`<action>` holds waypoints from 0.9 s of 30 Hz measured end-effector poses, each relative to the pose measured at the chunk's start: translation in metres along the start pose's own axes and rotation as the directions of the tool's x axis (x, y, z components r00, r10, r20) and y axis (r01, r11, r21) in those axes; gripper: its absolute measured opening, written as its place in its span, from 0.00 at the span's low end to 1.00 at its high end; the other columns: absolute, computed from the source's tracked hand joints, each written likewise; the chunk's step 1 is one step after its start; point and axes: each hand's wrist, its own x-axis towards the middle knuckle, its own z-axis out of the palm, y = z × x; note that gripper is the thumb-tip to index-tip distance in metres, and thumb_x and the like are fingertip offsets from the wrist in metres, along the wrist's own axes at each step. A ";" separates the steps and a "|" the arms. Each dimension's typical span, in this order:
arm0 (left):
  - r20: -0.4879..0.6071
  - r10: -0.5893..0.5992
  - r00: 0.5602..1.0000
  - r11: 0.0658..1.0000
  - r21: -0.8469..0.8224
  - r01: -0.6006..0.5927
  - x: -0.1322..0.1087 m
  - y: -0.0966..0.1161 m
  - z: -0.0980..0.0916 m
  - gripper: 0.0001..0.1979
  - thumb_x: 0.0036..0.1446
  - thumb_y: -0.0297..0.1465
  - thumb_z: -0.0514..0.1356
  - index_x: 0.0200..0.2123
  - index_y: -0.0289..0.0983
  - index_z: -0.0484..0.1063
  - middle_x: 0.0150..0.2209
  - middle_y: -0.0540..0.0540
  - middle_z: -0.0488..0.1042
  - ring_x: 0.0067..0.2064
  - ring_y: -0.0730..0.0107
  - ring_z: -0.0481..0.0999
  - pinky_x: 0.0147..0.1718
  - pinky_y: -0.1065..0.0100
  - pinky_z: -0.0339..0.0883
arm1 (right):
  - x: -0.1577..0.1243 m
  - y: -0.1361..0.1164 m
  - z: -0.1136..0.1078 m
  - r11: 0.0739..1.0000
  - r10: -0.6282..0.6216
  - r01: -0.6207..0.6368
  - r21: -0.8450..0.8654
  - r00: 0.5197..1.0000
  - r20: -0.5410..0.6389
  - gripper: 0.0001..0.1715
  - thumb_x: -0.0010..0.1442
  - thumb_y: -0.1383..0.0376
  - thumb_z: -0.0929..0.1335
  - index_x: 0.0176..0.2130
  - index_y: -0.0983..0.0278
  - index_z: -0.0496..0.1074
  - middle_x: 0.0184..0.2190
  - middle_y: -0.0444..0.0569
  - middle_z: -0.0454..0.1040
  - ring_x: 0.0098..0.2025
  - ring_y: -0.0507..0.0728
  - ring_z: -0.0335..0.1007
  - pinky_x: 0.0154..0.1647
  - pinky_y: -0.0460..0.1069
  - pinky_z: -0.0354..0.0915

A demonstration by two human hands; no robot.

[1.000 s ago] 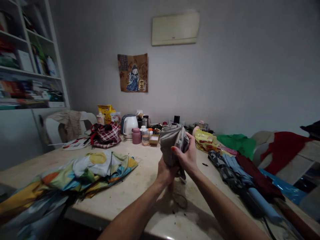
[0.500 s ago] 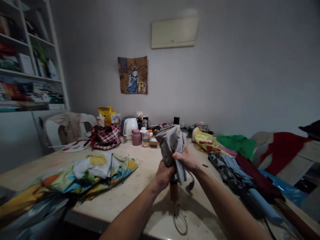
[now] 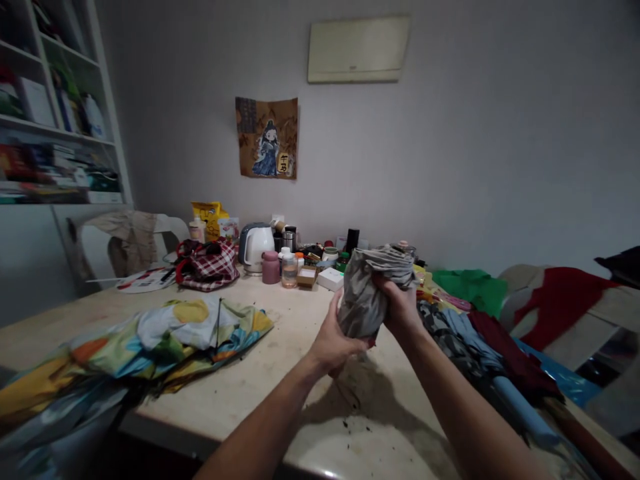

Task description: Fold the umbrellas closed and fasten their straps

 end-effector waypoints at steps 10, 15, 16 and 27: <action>0.000 -0.153 0.988 0.974 0.168 0.151 -0.003 -0.002 0.000 0.10 0.36 0.29 0.68 0.24 0.34 0.72 0.21 0.51 0.70 0.23 0.75 0.64 0.24 0.71 0.59 | -0.001 0.010 -0.005 0.984 -0.101 0.115 -0.133 0.989 0.110 0.48 0.33 0.51 0.80 0.51 0.63 0.69 0.39 0.54 0.76 0.48 0.65 0.72 0.58 0.62 0.63; -0.136 -0.109 0.985 0.910 0.385 0.154 0.002 -0.010 0.002 0.08 0.39 0.25 0.65 0.28 0.34 0.78 0.29 0.45 0.78 0.32 0.63 0.74 0.32 0.67 0.65 | -0.006 0.021 0.003 0.942 -0.177 0.177 -0.284 0.984 0.024 0.56 0.34 0.53 0.80 0.57 0.64 0.62 0.51 0.58 0.72 0.59 0.64 0.63 0.67 0.61 0.51; -0.159 -0.124 0.980 0.892 0.415 0.180 0.002 -0.011 0.002 0.08 0.40 0.25 0.64 0.29 0.34 0.78 0.29 0.44 0.78 0.32 0.61 0.74 0.32 0.66 0.66 | -0.006 0.021 0.005 0.938 -0.168 0.161 -0.306 0.986 0.002 0.56 0.34 0.54 0.81 0.57 0.64 0.61 0.52 0.58 0.71 0.59 0.64 0.64 0.67 0.61 0.52; 0.112 -0.255 0.960 0.895 -0.348 0.278 0.003 0.000 -0.014 0.49 0.30 0.57 0.71 0.56 0.43 0.67 0.56 0.39 0.71 0.53 0.55 0.70 0.36 0.69 0.64 | 0.014 0.005 -0.023 0.998 0.069 -0.069 -0.005 0.996 0.057 0.32 0.37 0.62 0.80 0.43 0.62 0.74 0.33 0.45 0.75 0.32 0.55 0.72 0.38 0.52 0.70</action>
